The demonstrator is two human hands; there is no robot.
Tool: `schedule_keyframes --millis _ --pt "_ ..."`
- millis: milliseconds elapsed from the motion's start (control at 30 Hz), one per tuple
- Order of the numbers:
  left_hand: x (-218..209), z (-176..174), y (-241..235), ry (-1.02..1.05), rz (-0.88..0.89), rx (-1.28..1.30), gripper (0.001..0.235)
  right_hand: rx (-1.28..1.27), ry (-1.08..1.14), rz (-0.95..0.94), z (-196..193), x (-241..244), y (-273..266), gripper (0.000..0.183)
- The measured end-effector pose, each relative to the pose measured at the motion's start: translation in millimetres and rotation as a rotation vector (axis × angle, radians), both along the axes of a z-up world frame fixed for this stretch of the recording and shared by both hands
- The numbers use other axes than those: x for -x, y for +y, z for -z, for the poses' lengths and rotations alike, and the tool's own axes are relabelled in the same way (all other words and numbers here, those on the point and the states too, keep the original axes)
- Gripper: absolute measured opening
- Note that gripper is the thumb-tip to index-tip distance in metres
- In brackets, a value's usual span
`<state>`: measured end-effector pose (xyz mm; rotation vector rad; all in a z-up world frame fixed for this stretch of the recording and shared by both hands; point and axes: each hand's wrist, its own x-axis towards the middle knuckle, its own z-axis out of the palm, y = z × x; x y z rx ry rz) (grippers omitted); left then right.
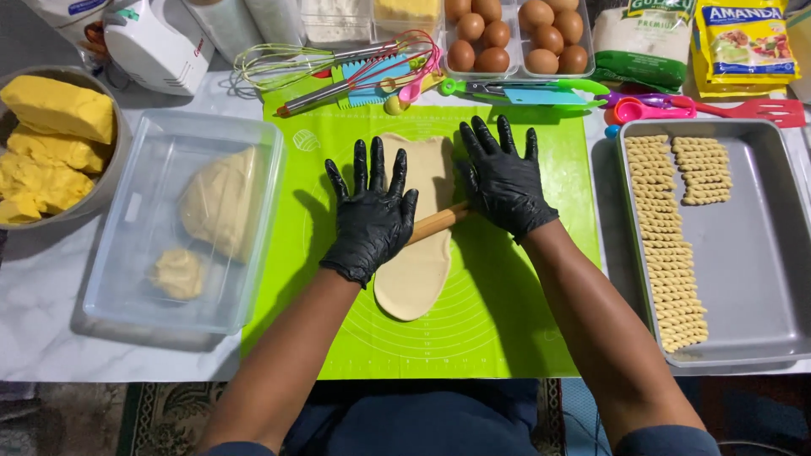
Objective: A person wearing black gloves rolls out a small piece of pastry dough into a thin strip using a small wooden rolling pin on a green silicone mat.
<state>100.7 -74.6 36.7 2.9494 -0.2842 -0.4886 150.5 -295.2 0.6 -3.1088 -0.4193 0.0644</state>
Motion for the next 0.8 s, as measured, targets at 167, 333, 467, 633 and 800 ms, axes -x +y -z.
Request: schedule_keyframes --millis 167,333,467,633,800 --pt "12 -1 -7 0.005 -0.083 -0.083 0.066 -0.095 0.030 0.040 8 12 -1 0.063" --pt "26 -20 -5 0.071 -0.049 0.107 0.069 -0.037 0.025 0.043 3 40 -9 0.077" --pt "43 -17 -10 0.106 -0.024 0.158 0.067 -0.061 0.050 0.062 -7 64 -14 0.082" --pt "58 -24 -10 0.136 0.020 0.262 0.066 0.054 0.071 0.050 -11 57 -15 0.082" --pt "36 -8 -1 0.037 0.029 0.048 0.065 -0.097 0.029 0.044 -3 34 0 0.069"
